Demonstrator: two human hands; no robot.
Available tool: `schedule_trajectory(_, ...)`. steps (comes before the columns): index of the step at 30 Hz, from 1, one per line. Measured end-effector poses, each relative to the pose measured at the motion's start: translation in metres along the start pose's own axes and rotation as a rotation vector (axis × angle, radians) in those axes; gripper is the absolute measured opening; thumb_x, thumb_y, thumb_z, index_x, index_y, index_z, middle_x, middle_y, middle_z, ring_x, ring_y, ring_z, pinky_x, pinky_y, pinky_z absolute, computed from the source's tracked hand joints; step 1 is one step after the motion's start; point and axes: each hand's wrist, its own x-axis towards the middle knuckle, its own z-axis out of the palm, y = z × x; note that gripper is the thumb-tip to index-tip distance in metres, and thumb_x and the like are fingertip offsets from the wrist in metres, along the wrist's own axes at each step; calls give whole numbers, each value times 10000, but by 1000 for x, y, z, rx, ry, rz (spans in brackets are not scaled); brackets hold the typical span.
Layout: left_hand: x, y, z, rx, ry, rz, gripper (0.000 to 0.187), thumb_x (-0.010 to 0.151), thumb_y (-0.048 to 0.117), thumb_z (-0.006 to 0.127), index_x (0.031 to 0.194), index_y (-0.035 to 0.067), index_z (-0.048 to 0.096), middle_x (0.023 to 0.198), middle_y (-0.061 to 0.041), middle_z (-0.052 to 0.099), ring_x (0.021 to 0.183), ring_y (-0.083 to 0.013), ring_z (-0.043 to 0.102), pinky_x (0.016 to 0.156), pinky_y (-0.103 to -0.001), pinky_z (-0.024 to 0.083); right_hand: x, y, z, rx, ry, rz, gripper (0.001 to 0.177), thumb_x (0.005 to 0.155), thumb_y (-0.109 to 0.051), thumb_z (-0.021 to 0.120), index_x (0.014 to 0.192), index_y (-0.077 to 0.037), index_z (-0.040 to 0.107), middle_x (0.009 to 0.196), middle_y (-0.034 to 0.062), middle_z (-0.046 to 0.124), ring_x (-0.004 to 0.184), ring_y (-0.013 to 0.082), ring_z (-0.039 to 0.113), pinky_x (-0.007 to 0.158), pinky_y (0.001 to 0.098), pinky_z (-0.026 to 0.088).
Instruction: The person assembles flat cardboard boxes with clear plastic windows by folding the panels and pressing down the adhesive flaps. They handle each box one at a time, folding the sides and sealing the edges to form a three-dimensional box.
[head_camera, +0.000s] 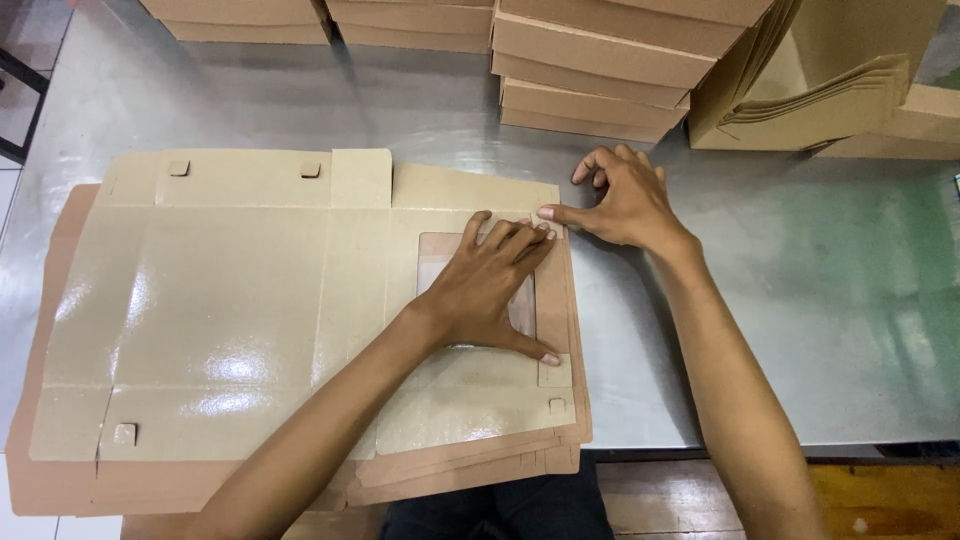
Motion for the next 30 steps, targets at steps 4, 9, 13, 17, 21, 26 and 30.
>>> schedule_trajectory(4, -1, 3, -6, -21, -16, -5, 1238, 608, 808, 782, 1477, -10, 454, 1435, -130, 505, 1377, -280, 374, 1209, -561, 77, -2, 5, -9, 62, -40, -19, 489, 725, -512, 884, 1017, -192, 656, 957, 50, 521, 1017, 288, 526, 905, 437, 316)
schedule_trajectory(9, -2, 5, -7, -31, -23, -22, 1234, 610, 793, 792, 1484, -7, 446, 1456, -128, 496, 1390, -282, 367, 1219, -573, 50, -2, 9, -12, 129, -54, -47, 431, 727, -425, 883, 1041, -204, 687, 955, 37, 545, 972, 254, 527, 892, 419, 316)
schedule_trajectory(13, 0, 4, -8, -42, -35, -30, 1249, 605, 802, 789, 1494, 2, 432, 1469, -125, 484, 1404, -284, 354, 1226, -578, 30, -1, 11, -9, 140, -29, -50, 436, 721, -431, 900, 1039, -216, 695, 949, 29, 546, 969, 246, 528, 898, 409, 319)
schedule_trajectory(17, 0, 6, -9, -26, -51, -36, 1246, 602, 809, 783, 1489, 5, 438, 1472, -130, 488, 1406, -282, 358, 1232, -577, 27, -4, 7, -5, 108, -7, -12, 441, 717, -440, 896, 1030, -202, 697, 951, 33, 553, 1007, 259, 539, 928, 420, 325)
schedule_trajectory(21, 1, 6, -7, -27, -51, -36, 1240, 603, 813, 778, 1484, 6, 447, 1473, -131, 492, 1404, -284, 366, 1232, -583, 34, -3, 4, 1, 49, 29, 29, 462, 697, -466, 896, 1015, -202, 690, 950, 30, 551, 1012, 258, 540, 911, 432, 323)
schedule_trajectory(26, -1, 7, -7, -46, -21, -26, 1248, 588, 814, 783, 1481, 6, 451, 1472, -130, 493, 1398, -289, 375, 1237, -585, 34, -10, -4, 10, 12, 95, 36, 550, 695, -583, 872, 1017, -193, 656, 972, 39, 531, 1032, 272, 521, 909, 451, 310)
schedule_trajectory(30, -2, 2, -6, -168, 48, -7, 1218, 552, 777, 828, 1444, 15, 502, 1497, -131, 485, 1411, -315, 396, 1251, -583, 68, -14, -11, 8, 42, 91, 36, 573, 729, -631, 827, 1037, -194, 622, 994, 39, 496, 1065, 276, 489, 916, 439, 298)
